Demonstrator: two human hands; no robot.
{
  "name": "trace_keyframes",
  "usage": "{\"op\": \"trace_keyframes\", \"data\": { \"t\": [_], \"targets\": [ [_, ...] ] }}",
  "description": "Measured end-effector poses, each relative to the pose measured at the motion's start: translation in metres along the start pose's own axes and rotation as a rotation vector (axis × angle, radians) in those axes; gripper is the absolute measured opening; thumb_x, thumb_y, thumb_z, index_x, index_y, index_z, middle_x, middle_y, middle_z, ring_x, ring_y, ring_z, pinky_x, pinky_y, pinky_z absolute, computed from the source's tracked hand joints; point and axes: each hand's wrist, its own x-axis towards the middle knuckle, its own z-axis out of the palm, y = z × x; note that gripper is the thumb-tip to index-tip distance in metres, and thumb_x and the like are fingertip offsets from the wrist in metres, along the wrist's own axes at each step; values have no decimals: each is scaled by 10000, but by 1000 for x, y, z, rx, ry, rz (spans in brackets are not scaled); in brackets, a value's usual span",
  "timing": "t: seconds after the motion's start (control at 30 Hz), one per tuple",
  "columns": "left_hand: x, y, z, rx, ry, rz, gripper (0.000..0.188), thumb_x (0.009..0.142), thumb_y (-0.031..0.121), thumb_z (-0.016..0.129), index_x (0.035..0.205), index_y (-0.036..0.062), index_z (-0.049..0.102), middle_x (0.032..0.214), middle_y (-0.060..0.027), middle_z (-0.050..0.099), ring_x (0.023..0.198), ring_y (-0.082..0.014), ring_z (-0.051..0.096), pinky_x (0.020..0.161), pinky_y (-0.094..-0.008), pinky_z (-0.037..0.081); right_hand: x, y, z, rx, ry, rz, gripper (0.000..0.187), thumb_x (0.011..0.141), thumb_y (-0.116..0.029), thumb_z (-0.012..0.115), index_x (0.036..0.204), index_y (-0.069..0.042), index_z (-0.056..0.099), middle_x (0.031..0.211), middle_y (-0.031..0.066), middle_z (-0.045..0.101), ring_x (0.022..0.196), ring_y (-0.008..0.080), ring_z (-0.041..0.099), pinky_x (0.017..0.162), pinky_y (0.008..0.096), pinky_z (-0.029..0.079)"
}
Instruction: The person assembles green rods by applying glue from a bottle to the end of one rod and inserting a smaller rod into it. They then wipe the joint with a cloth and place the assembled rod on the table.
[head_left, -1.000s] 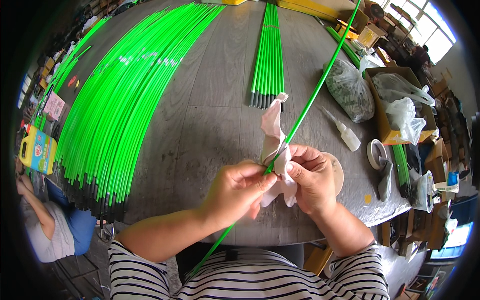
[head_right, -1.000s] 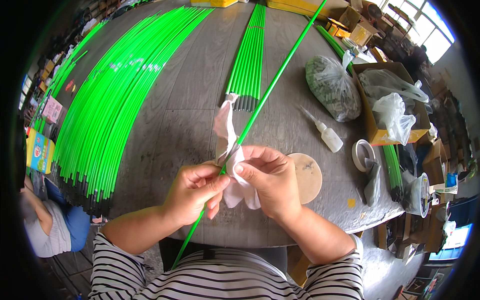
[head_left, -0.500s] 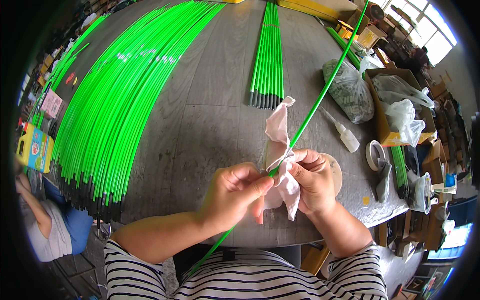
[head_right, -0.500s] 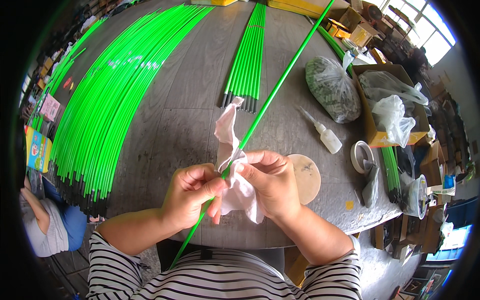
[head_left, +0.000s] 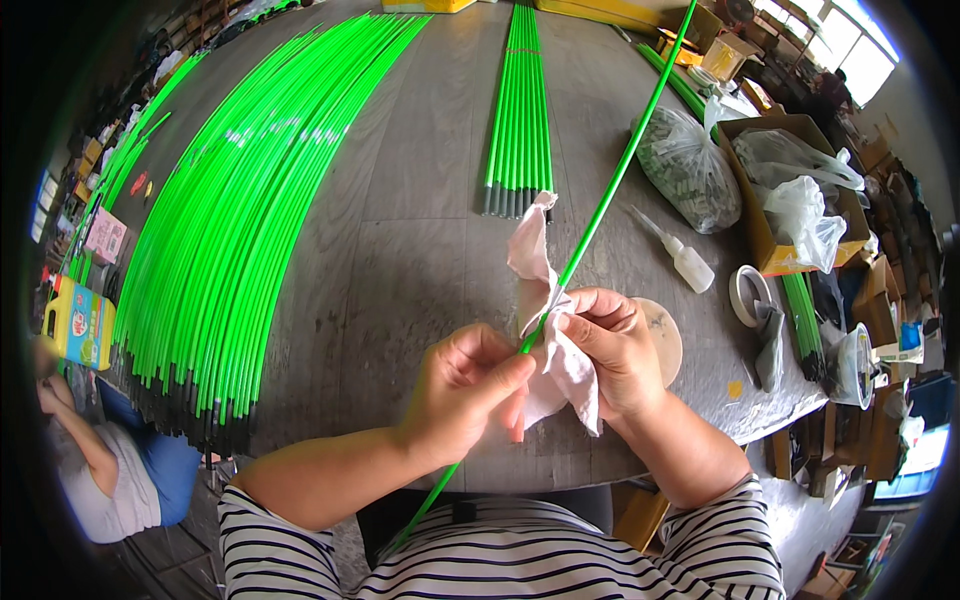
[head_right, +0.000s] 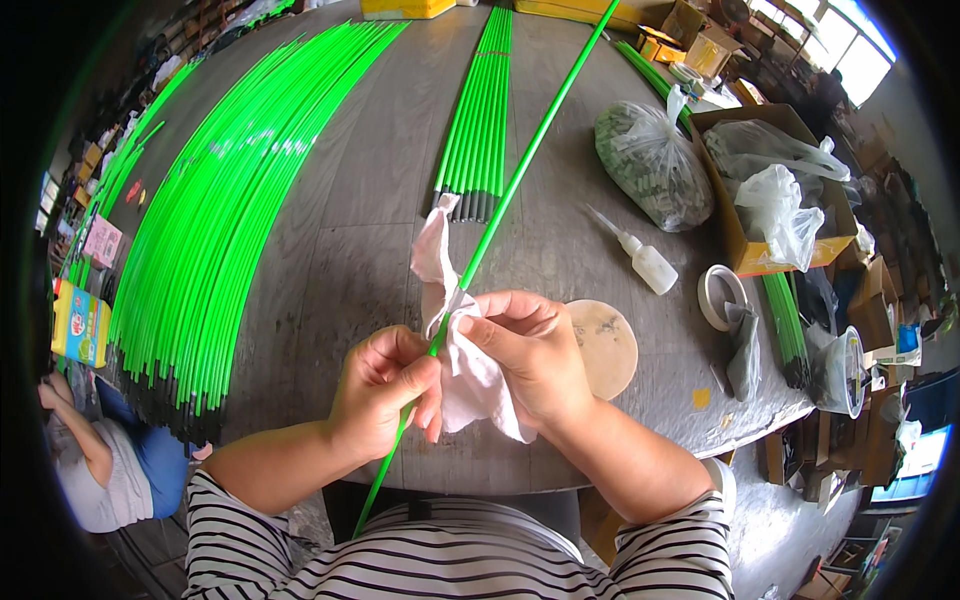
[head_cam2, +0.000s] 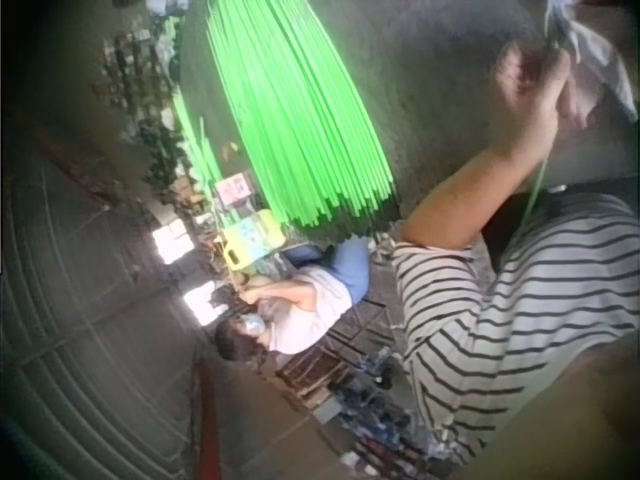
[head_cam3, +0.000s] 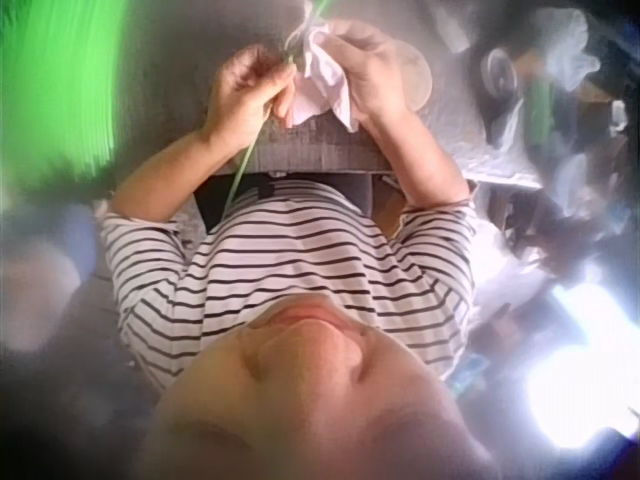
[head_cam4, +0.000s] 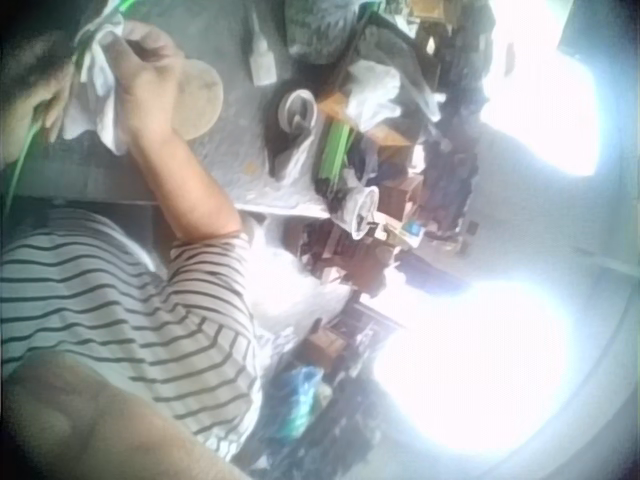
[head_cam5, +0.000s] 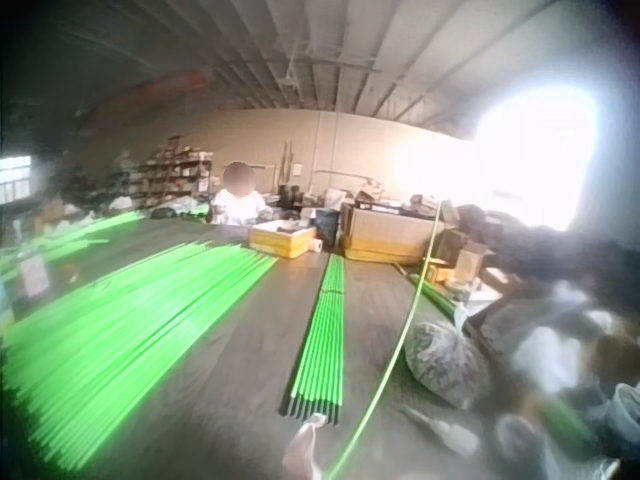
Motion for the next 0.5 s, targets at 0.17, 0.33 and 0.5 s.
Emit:
{"op": "trace_keyframes", "data": {
  "t": [0.17, 0.33, 0.5],
  "targets": [
    [3, 2, -1, -85, -47, -48, 198, 878, 171, 488, 762, 12, 478, 643, -75, 533, 460, -116, 489, 429, -283, 457, -1, -2, -2, 20, -8, 28, 70, 795, -24, 577, 844, 20, 600, 773, 98, 627, 674, 136, 590, 625, 252, 471],
    [2, 2, 0, -80, -62, -71, 165, 881, 136, 479, 785, 3, 486, 666, -62, 535, 494, -110, 504, 456, -267, 454, -1, -4, -1, 35, -2, 49, 62, 793, -22, 577, 836, 20, 594, 754, 88, 622, 662, 126, 582, 615, 250, 469],
    [1, -6, -2, 99, -68, 79, 154, 883, 150, 475, 818, 17, 432, 647, -76, 521, 492, -134, 503, 442, -278, 461, -2, -5, 2, -27, 72, 1, 54, 787, -19, 579, 826, 17, 592, 749, 77, 618, 652, 115, 575, 611, 243, 465]
  ]
}}
